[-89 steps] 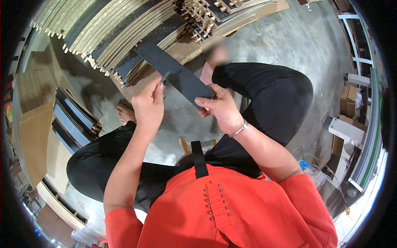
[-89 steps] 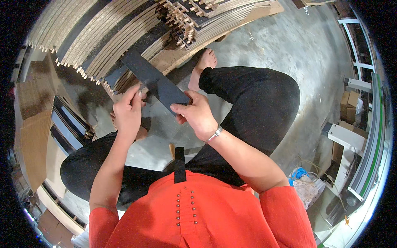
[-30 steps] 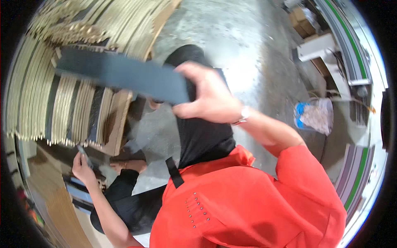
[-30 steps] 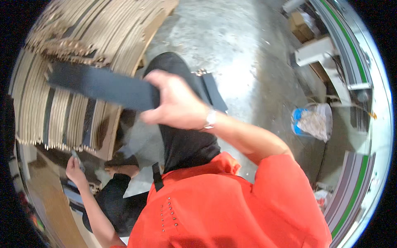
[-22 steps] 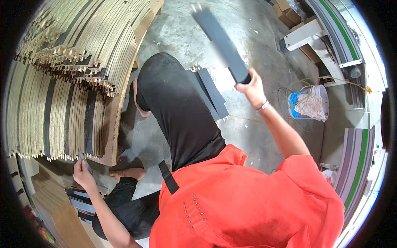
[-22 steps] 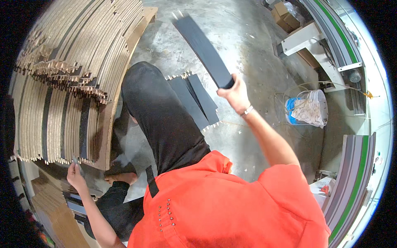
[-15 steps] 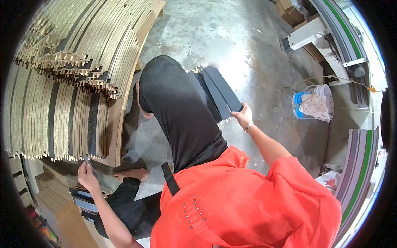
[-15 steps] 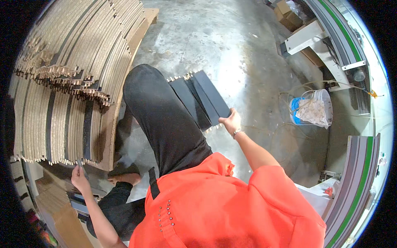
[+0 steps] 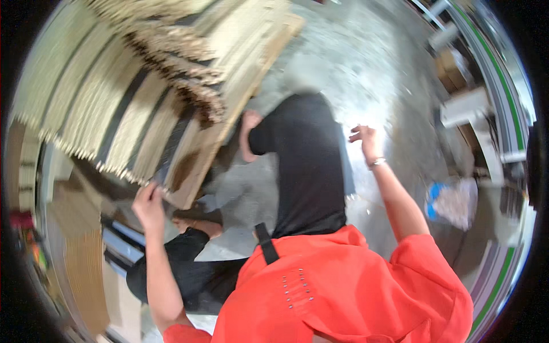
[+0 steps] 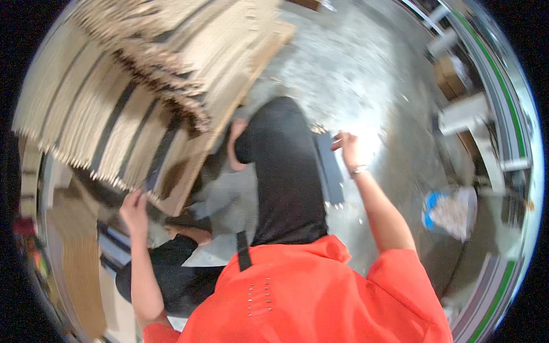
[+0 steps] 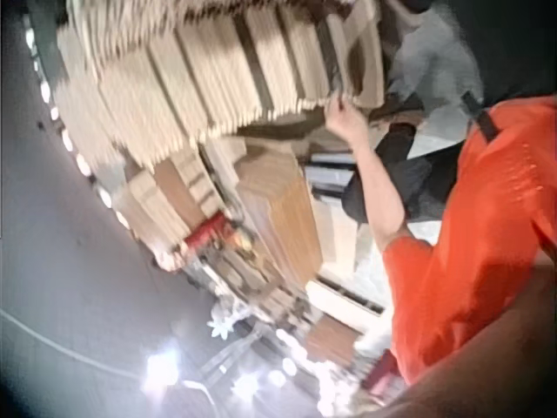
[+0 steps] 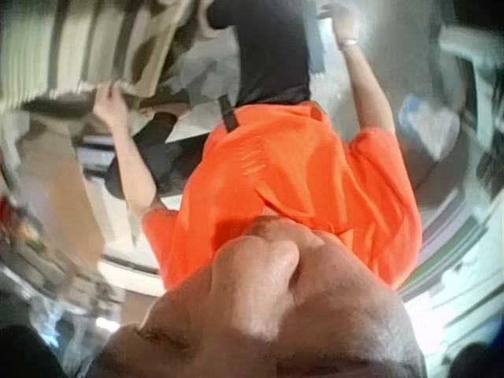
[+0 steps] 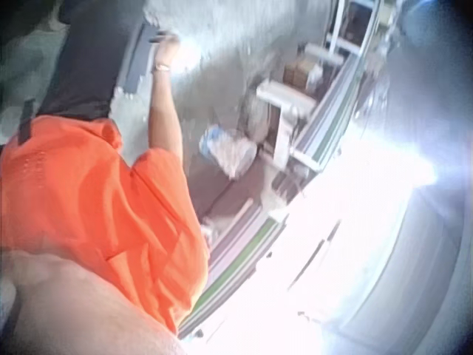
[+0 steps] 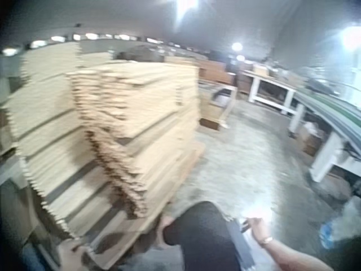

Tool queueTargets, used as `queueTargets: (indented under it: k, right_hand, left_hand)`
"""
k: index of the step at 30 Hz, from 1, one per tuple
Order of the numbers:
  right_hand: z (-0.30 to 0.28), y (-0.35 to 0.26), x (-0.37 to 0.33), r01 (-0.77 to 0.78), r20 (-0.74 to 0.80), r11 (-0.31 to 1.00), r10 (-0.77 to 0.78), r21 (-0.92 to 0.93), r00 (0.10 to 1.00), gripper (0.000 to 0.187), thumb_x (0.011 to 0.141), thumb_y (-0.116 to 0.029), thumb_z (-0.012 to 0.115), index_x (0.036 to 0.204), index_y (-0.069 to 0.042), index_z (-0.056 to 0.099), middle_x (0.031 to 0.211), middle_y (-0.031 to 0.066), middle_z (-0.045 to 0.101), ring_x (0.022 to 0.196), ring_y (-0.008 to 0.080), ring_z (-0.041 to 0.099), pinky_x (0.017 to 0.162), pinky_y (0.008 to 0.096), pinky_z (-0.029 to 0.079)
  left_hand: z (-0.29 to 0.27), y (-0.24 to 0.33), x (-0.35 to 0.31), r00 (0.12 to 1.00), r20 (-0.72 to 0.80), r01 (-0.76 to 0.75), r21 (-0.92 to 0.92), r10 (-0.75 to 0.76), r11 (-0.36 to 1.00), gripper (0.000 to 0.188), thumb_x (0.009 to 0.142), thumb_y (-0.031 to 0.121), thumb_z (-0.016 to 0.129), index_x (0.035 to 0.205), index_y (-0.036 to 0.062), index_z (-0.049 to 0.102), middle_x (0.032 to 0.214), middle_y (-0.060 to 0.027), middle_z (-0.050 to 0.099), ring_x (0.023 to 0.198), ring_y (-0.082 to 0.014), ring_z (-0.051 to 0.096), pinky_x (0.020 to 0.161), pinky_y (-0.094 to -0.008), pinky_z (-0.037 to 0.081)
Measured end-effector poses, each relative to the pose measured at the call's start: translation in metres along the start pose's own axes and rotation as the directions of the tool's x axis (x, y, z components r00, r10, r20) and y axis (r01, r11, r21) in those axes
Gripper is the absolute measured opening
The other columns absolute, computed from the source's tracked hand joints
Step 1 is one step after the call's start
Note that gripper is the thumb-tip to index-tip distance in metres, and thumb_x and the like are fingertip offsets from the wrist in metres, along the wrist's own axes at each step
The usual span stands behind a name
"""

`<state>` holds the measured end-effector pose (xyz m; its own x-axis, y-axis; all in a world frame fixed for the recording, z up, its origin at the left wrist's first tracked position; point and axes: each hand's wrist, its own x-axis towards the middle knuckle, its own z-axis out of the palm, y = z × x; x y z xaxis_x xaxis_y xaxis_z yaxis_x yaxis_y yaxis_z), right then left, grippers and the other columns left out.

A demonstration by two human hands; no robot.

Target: Applying a finishing coat or glue to the edges of wood slats in an industrial workshop.

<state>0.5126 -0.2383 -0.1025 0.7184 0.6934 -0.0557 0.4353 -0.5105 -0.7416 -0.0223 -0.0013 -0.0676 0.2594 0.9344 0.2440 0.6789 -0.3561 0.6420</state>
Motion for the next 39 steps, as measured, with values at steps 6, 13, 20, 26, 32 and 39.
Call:
queueTargets:
  k: [6,13,20,26,32,39]
  right_hand:
    - [0.046,-0.269,0.015,0.242,0.028,0.71,-0.346,0.661,0.938,0.038,0.09,0.003,0.045,0.126,0.0,0.055,0.081,0.0114,0.065,0.067,0.0189,0.065,0.071,0.0314,0.054]
    - [0.242,-0.377,0.049,0.57,0.534,0.798,-0.574,0.196,0.62,0.033,0.08,-0.005,0.061,0.112,-0.011,0.068,0.1,0.0142,0.069,0.098,0.0255,0.063,0.084,0.0373,0.051]
    - [0.333,-0.438,0.082,0.801,0.436,0.523,-0.673,-0.291,0.598,0.071,0.073,0.007,0.056,0.141,-0.008,0.041,0.147,0.0197,0.037,0.134,0.036,0.037,0.111,0.0378,0.034]
    - [0.344,-0.444,0.078,0.789,0.491,0.465,-0.618,-0.402,0.614,0.063,0.077,-0.007,0.066,0.136,-0.012,0.047,0.131,0.0162,0.05,0.125,0.034,0.045,0.104,0.041,0.042]
    - [0.308,-0.433,0.078,0.843,0.59,0.416,-0.604,-0.34,0.536,0.053,0.067,-0.019,0.073,0.118,-0.012,0.06,0.115,0.0154,0.056,0.113,0.0328,0.054,0.097,0.0405,0.045]
    - [0.221,-0.373,0.008,0.826,0.709,0.558,-0.552,-0.078,0.44,0.054,0.059,-0.032,0.078,0.093,0.002,0.056,0.093,0.0189,0.061,0.091,0.0363,0.061,0.081,0.0403,0.05]
  left_hand:
    - [-0.011,0.031,0.008,0.991,-0.024,0.119,-0.234,-0.128,0.965,0.014,0.082,-0.002,0.065,0.096,-0.0049,0.067,0.078,-0.0072,0.062,0.069,-0.0121,0.056,0.064,-0.0267,0.046]
    - [-0.014,0.023,0.01,0.982,-0.166,0.023,-0.35,-0.086,0.937,0.01,0.081,-0.004,0.065,0.091,-0.0042,0.066,0.069,-0.0054,0.058,0.06,-0.0098,0.054,0.054,-0.0269,0.044]
    - [-0.028,0.031,0.01,0.984,-0.148,0.038,-0.373,-0.1,0.927,0.017,0.077,-0.002,0.068,0.094,-0.0022,0.069,0.075,-0.0137,0.061,0.065,-0.0248,0.06,0.06,-0.0338,0.046]
    - [-0.031,0.028,0.014,0.984,-0.143,0.035,-0.429,-0.106,0.903,0.017,0.078,-0.004,0.068,0.095,-0.0036,0.068,0.075,-0.012,0.061,0.062,-0.0215,0.059,0.056,-0.0328,0.045]
    - [-0.028,0.03,0.017,0.986,-0.159,-0.018,-0.383,-0.047,0.923,0.011,0.08,-0.002,0.068,0.091,-0.0043,0.067,0.074,-0.0107,0.061,0.061,-0.0183,0.057,0.055,-0.0313,0.044]
    - [-0.035,0.01,0.023,0.927,-0.084,0.133,-0.838,-0.366,0.529,0.014,0.094,0.005,0.051,0.081,0.0048,0.058,0.071,0.0006,0.059,0.062,-0.0057,0.05,0.058,-0.0233,0.042]
